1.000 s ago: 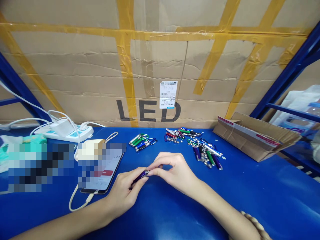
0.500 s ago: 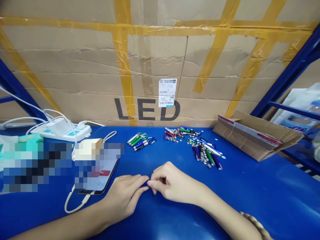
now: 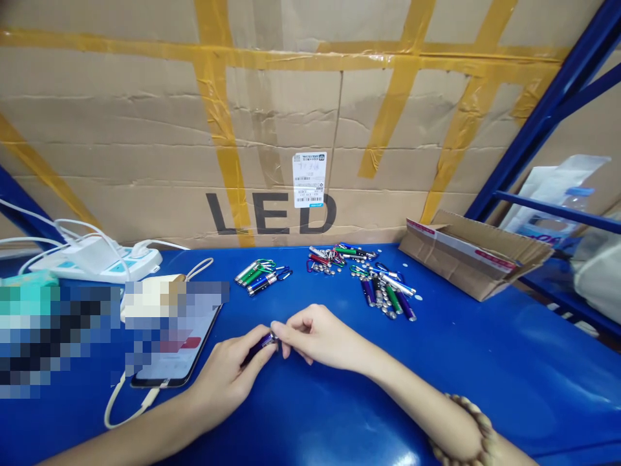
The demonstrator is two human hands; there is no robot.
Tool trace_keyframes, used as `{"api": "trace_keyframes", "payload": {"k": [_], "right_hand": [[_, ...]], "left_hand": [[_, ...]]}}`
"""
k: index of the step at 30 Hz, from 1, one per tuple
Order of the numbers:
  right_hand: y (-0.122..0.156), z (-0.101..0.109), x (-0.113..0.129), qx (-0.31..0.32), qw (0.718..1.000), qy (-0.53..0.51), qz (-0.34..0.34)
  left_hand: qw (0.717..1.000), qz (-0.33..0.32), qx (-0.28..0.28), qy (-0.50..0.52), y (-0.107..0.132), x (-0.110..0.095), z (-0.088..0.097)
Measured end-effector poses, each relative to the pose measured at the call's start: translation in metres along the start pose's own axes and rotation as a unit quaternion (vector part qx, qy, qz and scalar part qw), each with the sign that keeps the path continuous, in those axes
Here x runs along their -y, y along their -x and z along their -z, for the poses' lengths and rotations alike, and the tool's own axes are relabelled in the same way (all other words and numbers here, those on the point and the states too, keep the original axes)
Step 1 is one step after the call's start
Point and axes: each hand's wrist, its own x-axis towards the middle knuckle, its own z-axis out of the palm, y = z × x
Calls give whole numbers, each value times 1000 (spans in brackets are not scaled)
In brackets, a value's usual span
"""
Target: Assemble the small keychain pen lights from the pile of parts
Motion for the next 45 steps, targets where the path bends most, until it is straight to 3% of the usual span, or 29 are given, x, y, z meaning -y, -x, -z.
{"api": "trace_keyframes", "payload": {"k": [2, 4, 6, 9, 14, 22, 29, 37, 40, 45], "right_hand": [[-2, 8, -2, -48, 997, 53, 4], [-5, 21, -8, -142, 977, 161, 11], [-8, 38, -18, -246, 920, 306, 9], [-9, 66, -36, -312, 830, 460, -39], [0, 102, -55, -354, 784, 492, -135], [13, 128, -78, -428, 724, 486, -239], [31, 152, -72, -490, 702, 462, -232], [27, 153, -79, -422, 757, 454, -209], [30, 158, -83, -409, 762, 444, -235], [42, 169, -88, -422, 739, 423, -311]], "left_hand": [[1000, 15, 4, 11, 0, -1, 0], [999, 28, 4, 17, 0, -1, 0], [999, 31, 3, 16, 1, -2, 1], [1000, 21, -2, 5, 1, -3, 1], [1000, -1, -5, -6, 4, -5, 1], [1000, -11, -2, 2, 5, -6, 2], [1000, -14, 0, 1, 4, -8, 3], [1000, -26, -8, -1, 3, -5, 1], [1000, -25, -9, -9, 3, -6, 0], [1000, -28, -2, -7, 4, -7, 1]]}}
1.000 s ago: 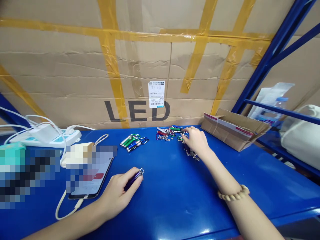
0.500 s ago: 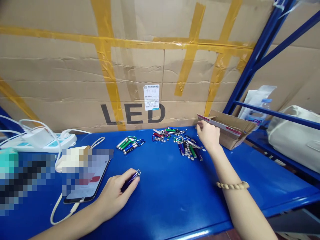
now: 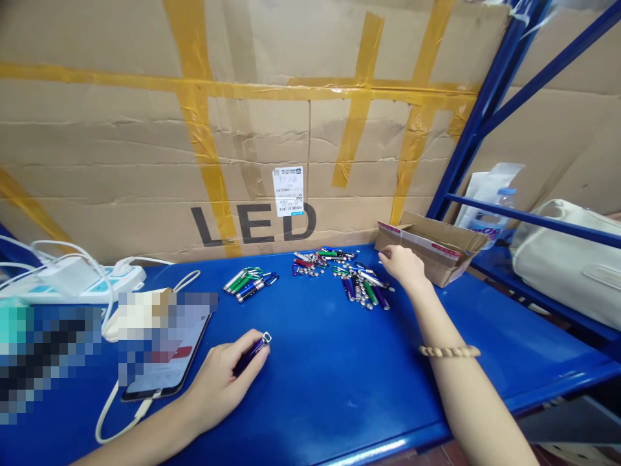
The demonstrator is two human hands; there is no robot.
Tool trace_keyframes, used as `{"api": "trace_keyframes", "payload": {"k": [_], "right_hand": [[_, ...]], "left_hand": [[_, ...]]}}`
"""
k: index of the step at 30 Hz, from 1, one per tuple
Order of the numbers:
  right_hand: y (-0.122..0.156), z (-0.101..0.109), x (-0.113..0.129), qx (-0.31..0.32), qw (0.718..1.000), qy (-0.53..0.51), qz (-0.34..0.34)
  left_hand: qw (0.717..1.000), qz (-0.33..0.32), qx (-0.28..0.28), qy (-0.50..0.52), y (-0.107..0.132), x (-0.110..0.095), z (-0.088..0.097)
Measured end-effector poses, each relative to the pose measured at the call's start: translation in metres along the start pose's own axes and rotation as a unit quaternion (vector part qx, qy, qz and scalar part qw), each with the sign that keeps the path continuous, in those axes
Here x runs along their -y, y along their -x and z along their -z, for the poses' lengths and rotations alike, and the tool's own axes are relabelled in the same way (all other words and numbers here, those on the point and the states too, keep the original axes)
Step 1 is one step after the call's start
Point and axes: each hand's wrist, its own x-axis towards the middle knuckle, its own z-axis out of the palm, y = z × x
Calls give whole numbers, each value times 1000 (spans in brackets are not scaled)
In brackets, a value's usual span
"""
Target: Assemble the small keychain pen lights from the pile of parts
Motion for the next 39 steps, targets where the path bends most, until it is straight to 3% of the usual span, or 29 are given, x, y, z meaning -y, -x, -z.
{"api": "trace_keyframes", "payload": {"k": [6, 10, 15, 18, 21, 25, 31, 39], "right_hand": [[-1, -4, -7, 27, 999, 10, -39], [0, -6, -3, 13, 1000, 7, -12], [15, -11, 34, -48, 988, -21, 143], [32, -23, 63, -35, 965, -37, 255], [46, -38, 80, -11, 950, -42, 311], [51, -49, 84, 11, 947, -35, 319], [47, -49, 82, 15, 942, -17, 336], [44, -51, 81, -19, 936, 12, 351]], "left_hand": [[1000, -4, 8, 10, -1, 1, 0], [1000, -1, 10, 14, 0, 1, 0], [1000, -6, 14, 15, 1, 1, 0], [1000, -8, 18, 13, 0, 1, 0], [1000, -12, 17, 13, -1, 1, 0], [1000, -19, 13, 13, 0, 1, 0], [999, -23, 16, 21, 0, 0, 0], [999, -21, 18, 20, -1, 0, 0]]}}
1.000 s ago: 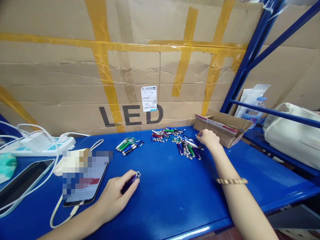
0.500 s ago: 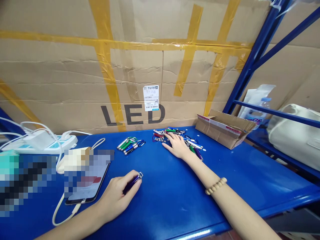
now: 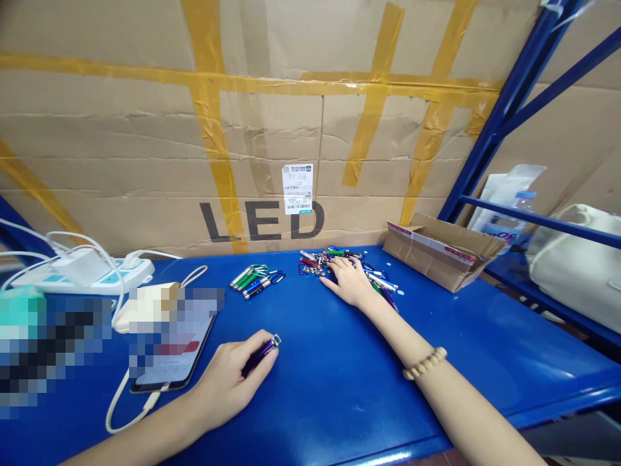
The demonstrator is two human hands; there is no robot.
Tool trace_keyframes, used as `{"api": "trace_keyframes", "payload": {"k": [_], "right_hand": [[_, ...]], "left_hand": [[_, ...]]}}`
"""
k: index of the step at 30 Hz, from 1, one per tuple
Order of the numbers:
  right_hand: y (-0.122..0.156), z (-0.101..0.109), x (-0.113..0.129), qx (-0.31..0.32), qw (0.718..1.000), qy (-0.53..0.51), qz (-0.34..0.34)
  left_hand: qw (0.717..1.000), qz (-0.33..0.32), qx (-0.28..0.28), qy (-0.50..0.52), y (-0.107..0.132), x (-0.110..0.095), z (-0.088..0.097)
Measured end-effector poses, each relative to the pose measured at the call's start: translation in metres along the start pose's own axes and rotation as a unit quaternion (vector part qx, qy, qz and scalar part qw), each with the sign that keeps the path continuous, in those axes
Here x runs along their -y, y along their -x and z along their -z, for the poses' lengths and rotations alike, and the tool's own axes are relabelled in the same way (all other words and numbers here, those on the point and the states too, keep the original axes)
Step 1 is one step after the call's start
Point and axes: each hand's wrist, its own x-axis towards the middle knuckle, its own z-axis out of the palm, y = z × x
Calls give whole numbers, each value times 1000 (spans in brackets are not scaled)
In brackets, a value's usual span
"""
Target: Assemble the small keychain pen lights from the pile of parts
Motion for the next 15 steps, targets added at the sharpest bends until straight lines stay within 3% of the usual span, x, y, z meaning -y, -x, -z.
{"api": "trace_keyframes", "payload": {"k": [9, 15], "right_hand": [[1, -6, -10, -39, 997, 39, -61], [1, -1, -12, -43, 997, -2, -65]], "left_hand": [[1000, -1, 0, 1, 2, 0, 1], [1000, 4, 4, 1, 1, 0, 1]]}}
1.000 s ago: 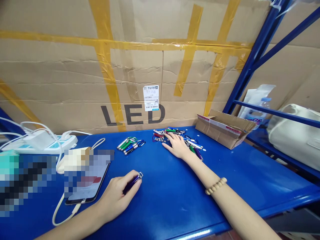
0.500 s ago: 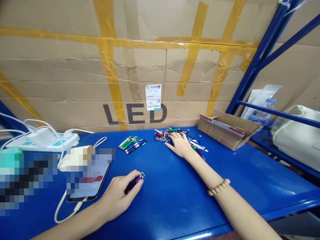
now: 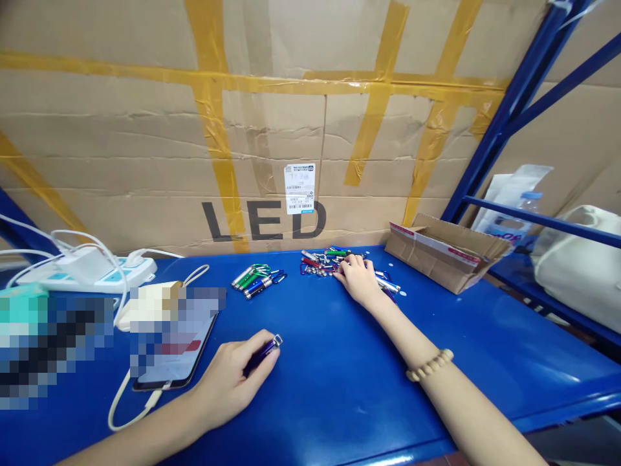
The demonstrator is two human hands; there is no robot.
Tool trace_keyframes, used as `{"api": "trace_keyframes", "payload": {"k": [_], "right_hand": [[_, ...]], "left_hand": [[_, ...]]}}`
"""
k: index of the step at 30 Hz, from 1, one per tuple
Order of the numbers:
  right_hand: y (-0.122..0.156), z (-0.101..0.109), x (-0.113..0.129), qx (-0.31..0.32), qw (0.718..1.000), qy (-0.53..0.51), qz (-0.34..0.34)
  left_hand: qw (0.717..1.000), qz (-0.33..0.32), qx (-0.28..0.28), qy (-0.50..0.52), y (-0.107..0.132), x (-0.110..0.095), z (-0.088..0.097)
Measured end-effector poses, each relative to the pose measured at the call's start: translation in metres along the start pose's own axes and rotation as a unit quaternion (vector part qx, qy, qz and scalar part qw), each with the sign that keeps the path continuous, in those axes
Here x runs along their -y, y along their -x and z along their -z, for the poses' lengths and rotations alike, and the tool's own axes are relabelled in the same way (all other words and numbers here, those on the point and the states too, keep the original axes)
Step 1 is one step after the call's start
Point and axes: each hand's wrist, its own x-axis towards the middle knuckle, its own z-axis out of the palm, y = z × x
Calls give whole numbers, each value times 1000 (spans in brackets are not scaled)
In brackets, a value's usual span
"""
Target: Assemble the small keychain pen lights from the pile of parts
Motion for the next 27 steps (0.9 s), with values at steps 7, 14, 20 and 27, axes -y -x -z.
{"api": "trace_keyframes", "payload": {"k": [7, 14, 20, 27], "right_hand": [[-3, 22, 2, -75, 989, -105, -70], [-1, 42, 28, -45, 945, -309, -93], [23, 70, 89, 93, 860, -502, 15], [45, 81, 118, 108, 829, -546, 50]], "left_hand": [[1000, 6, 0, 16, 0, -1, 2], [979, 120, -66, 152, -2, 3, 0], [944, 159, -124, 263, -6, 4, 0], [957, 107, -95, 252, -2, 7, 0]]}}
